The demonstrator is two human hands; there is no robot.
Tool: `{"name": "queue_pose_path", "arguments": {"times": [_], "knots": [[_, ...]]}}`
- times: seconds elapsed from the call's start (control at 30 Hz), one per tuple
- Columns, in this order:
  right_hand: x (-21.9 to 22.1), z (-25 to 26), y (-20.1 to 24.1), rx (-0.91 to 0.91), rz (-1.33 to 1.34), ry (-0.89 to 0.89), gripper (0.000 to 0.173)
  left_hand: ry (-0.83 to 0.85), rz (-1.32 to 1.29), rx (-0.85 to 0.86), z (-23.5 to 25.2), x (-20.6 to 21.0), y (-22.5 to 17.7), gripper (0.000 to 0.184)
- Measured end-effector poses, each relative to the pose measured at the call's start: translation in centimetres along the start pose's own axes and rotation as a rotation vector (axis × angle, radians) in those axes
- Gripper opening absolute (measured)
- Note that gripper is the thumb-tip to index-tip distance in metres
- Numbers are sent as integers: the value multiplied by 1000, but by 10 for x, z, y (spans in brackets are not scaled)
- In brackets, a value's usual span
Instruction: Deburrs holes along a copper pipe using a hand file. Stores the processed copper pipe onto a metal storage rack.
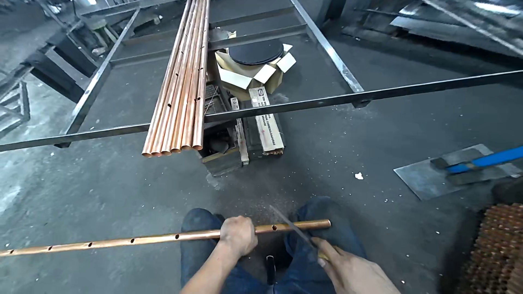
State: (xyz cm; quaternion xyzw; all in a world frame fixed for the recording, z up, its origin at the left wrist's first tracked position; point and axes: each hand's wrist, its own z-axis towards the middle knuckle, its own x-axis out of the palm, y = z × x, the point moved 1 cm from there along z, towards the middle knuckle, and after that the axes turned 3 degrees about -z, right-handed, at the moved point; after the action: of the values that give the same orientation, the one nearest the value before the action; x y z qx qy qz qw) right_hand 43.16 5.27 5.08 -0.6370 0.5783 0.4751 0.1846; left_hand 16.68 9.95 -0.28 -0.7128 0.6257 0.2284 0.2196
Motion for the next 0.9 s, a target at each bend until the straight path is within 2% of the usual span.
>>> {"name": "queue_pose_path", "arguments": {"times": [0.07, 0.2, 0.4, 0.5, 0.9], "knots": [[-13, -8, -5, -14, 112, -6, 44, -31, -17, 16, -2, -2, -4, 37], [-32, -26, -12, -26, 259, 13, 52, -108, -39, 51, -3, -10, -10, 38], [-13, -43, -11, 64, -78, 75, 47, -94, -42, 49, 15, -8, -20, 37], [-9, -47, -1, 111, -99, 82, 49, -79, -50, 40, 15, -8, -23, 37], [-14, -43, 11, 103, -238, 80, 47, -123, -46, 30, 16, -5, -31, 35]]}}
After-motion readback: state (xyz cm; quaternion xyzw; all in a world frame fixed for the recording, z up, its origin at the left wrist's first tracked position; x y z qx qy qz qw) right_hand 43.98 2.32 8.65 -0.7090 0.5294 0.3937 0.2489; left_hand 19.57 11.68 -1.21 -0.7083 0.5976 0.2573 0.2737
